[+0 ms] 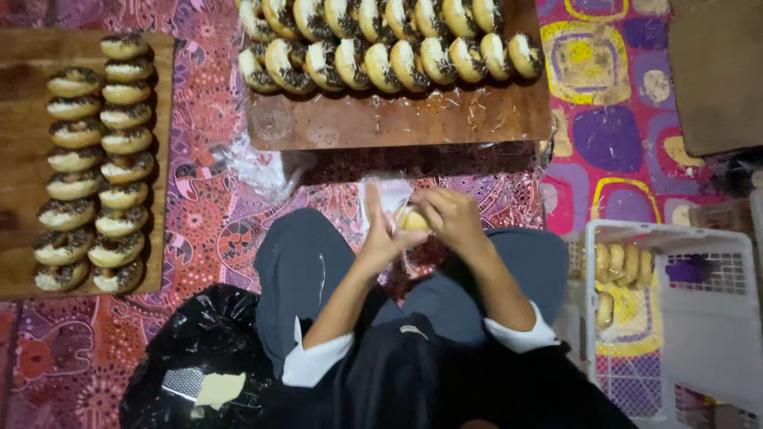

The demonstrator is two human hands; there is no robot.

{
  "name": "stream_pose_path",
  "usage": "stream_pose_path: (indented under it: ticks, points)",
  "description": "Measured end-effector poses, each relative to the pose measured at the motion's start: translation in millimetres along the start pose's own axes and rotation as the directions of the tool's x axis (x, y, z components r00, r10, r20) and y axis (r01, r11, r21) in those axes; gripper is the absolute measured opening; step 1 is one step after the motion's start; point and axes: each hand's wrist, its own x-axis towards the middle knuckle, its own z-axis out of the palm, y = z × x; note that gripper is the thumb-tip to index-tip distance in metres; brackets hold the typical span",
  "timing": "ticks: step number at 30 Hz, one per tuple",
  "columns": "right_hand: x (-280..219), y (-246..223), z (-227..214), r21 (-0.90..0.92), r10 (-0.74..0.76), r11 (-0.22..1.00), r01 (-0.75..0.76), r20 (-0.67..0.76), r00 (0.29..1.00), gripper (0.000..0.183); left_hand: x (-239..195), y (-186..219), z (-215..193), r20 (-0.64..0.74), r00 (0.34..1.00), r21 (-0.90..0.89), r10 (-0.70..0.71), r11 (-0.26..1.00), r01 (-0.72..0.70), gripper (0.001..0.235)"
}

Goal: The person grates a block of white cheese over rows of donuts arranged on a wooden board. They then pick up individual donuts, dip them into a red substance, and place them back on the board or into a plastic basket.

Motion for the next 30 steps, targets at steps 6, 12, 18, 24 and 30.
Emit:
stream_pose_path:
  ticks: [6, 12, 18, 24, 30]
  points:
    - [-11.2, -19.7, -35.8, -0.078, -0.227, 0.972, 0.222, -0.064, 0.972, 0.03, -20.5, 29.2, 21.6, 0.02, 0.997, 0.101, -0.073, 0.992, 0.071, 0.03]
    - [-19.8, -0.7, -85.2, -0.453, -0.376, 0.74, 0.497, 0.334, 0.864, 0.018, -66.4, 93.0, 44.3, 0.241, 0.919, 0.823, -0.312, 0.568, -0.023, 0.027]
    - [-30.7, 33.9, -67.5, -0.324, -0.057, 0.894, 0.309, 0.602, 0.797, 0.119, -58.4, 120.8, 38.5, 0.729, 0.682, 0.677, -0.057, 0.209, -0.706, 0.023]
    - [-102.3, -13.3, 36.5, 0.825, 0.031, 0.507, -0.25, 0.272, 0.962, 0.047, -49.5, 54.6, 13.9, 0.45, 0.887, -0.158, 0.101, 0.987, -0.032, 0.045]
    - [-56.2, -31.2, 105.9, 0.862, 0.586, -0.41, -0.299, 0.5, 0.637, 0.032, -74.5, 31.0, -25.7, -0.253, 0.811, 0.611, 0.527, 0.737, -0.288, 0.02]
